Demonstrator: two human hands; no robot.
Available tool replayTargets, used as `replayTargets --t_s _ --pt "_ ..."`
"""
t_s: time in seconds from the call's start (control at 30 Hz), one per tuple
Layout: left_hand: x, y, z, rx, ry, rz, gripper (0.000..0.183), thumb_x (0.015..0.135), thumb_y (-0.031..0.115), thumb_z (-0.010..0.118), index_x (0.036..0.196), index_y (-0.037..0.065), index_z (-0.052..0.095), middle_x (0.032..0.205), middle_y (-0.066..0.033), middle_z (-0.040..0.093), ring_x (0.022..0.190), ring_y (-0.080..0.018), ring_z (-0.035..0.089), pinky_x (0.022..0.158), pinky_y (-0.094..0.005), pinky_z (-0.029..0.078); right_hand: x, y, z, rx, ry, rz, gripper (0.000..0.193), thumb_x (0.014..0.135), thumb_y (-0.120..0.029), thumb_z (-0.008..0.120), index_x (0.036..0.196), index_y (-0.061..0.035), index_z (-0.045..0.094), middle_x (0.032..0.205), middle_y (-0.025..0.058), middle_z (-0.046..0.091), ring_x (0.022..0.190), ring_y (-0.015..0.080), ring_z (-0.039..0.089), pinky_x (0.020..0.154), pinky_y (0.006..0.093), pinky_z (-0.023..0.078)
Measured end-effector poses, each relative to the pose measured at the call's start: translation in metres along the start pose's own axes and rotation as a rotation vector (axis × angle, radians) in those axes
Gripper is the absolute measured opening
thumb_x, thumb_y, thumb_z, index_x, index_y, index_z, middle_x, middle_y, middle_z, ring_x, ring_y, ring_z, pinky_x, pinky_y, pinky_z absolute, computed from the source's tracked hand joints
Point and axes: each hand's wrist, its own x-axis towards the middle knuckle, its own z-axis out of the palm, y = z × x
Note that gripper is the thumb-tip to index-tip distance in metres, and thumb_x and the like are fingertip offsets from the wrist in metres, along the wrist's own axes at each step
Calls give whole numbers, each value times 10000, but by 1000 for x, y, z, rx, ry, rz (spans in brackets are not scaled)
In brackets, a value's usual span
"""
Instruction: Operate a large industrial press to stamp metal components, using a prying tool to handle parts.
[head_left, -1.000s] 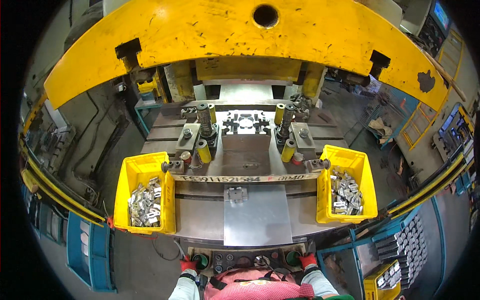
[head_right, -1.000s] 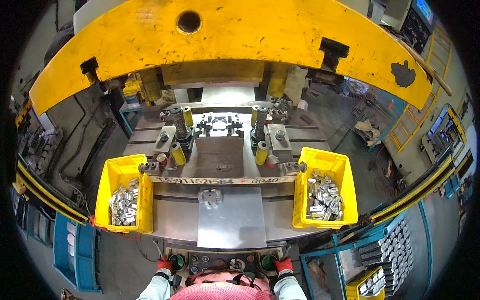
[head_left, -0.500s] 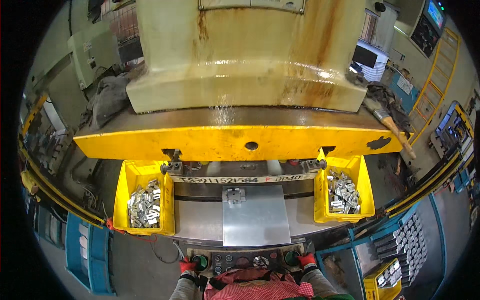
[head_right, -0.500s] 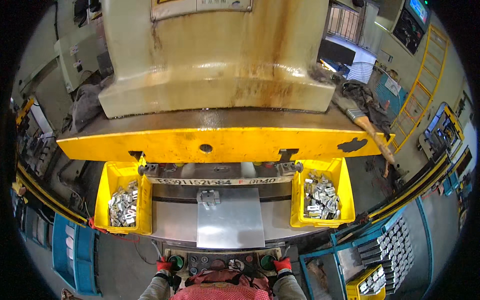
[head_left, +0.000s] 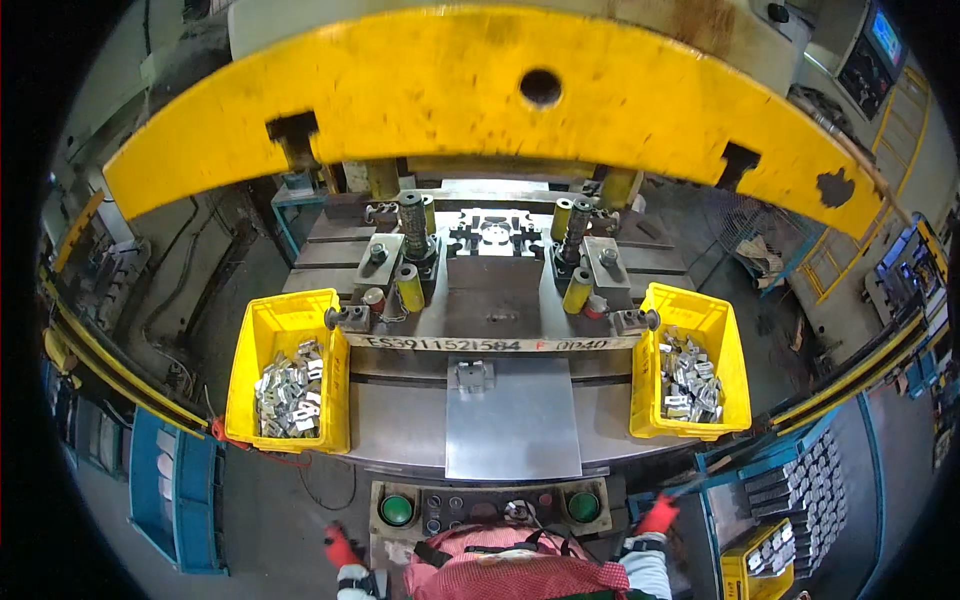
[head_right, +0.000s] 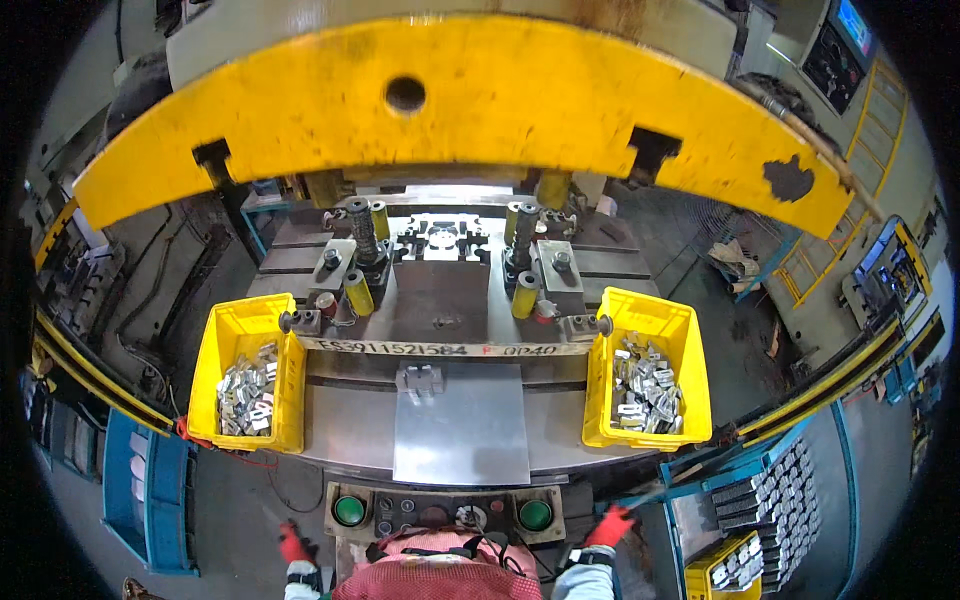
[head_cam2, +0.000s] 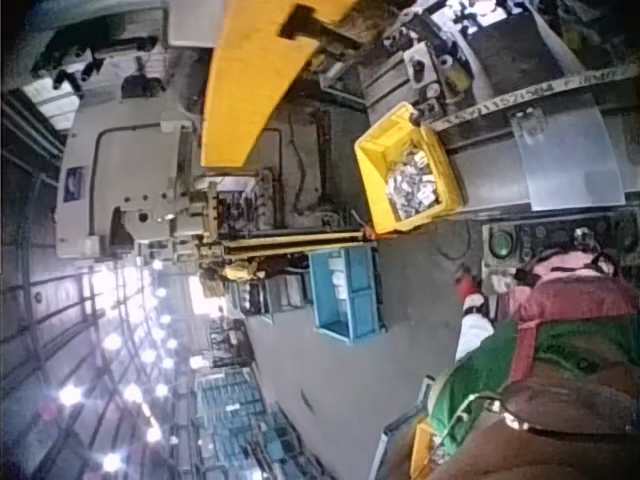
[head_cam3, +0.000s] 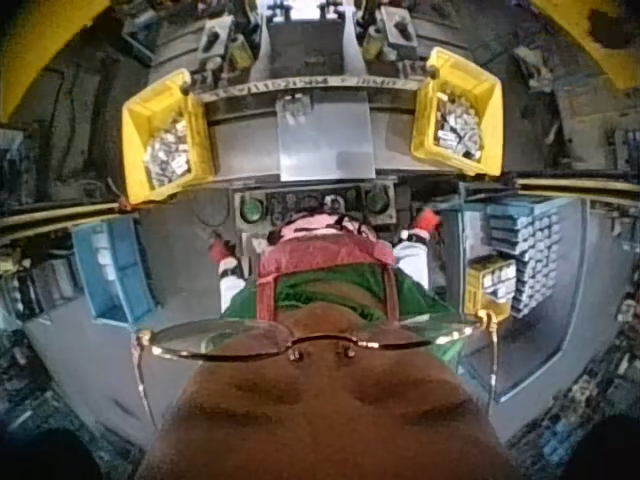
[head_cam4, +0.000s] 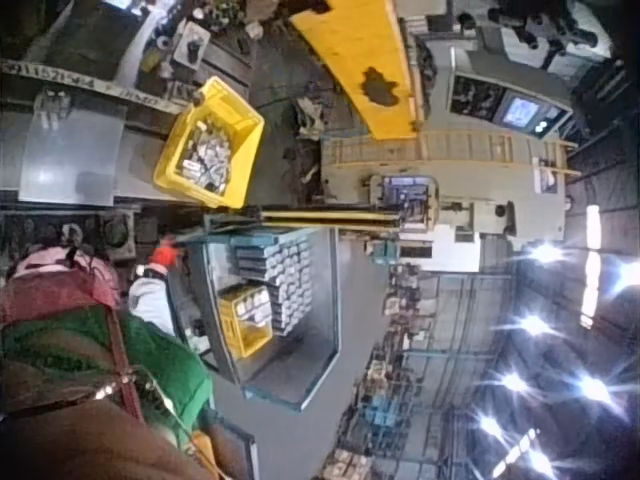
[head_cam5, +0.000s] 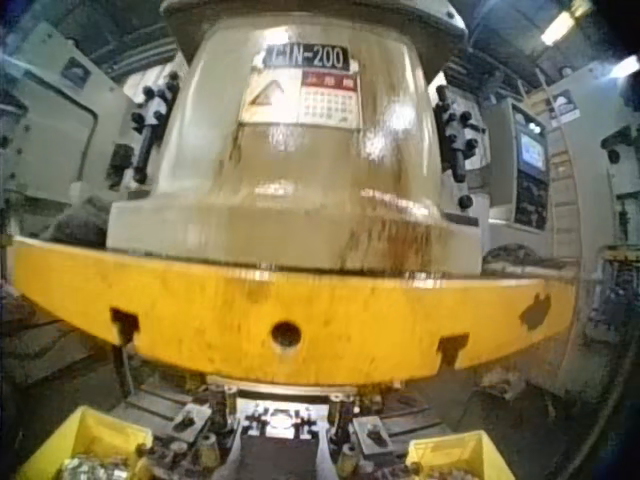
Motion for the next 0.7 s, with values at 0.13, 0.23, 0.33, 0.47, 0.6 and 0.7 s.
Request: replayTargets --t_s 0.13,0.23,0.33,0.47,0.6,0.7 --pt "-41 94 -28 93 337 793 320 799 189 541 1018 -40 489 944 -128 537 844 -209 491 762 -322 390 -103 -142 45 85 -32 -700 457 824 -219 496 1214 -58 321 1165 101 404 977 190 446 755 302 384" --pt "-90 197 29 -224 -129 862 480 768 54 558 1185 -16 331 1031 -85 515 959 -165 477 847 -281 368 -156 -205 109 -132 -367 -717 505 821 -261 497 1238 -55 300 1059 73 477 842 156 476 593 261 430" --pt "-122 279 109 225 -302 1139 402 732 52 585 1105 28 438 968 -62 537 831 -139 518 740 -258 415 -227 -247 187 -108 -891 -850 500 773 -117 548 1218 -19 342 906 69 540 786 137 494 731 246 399" --pt "-205 334 238 507 -714 1150 346 732 237 616 998 31 532 865 -62 587 752 -120 522 689 -258 405 -261 -268 296 -201 -1292 -817 473 749 -157 590 1173 -59 407 859 54 569 788 105 512 725 255 402" --pt "-219 316 347 436 -879 910 378 685 360 654 886 45 593 766 -19 594 693 -89 511 648 -255 394 -277 -273 374 -477 -1173 -991 452 717 -159 605 1123 -45 442 882 32 577 802 117 525 699 250 408" --pt "-158 304 405 691 -634 1000 422 647 386 674 851 25 599 777 -100 609 740 -185 567 647 -313 409 -301 -266 399 -528 -1167 -900 444 717 -153 614 1115 -40 453 894 34 575 782 108 519 704 237 405"
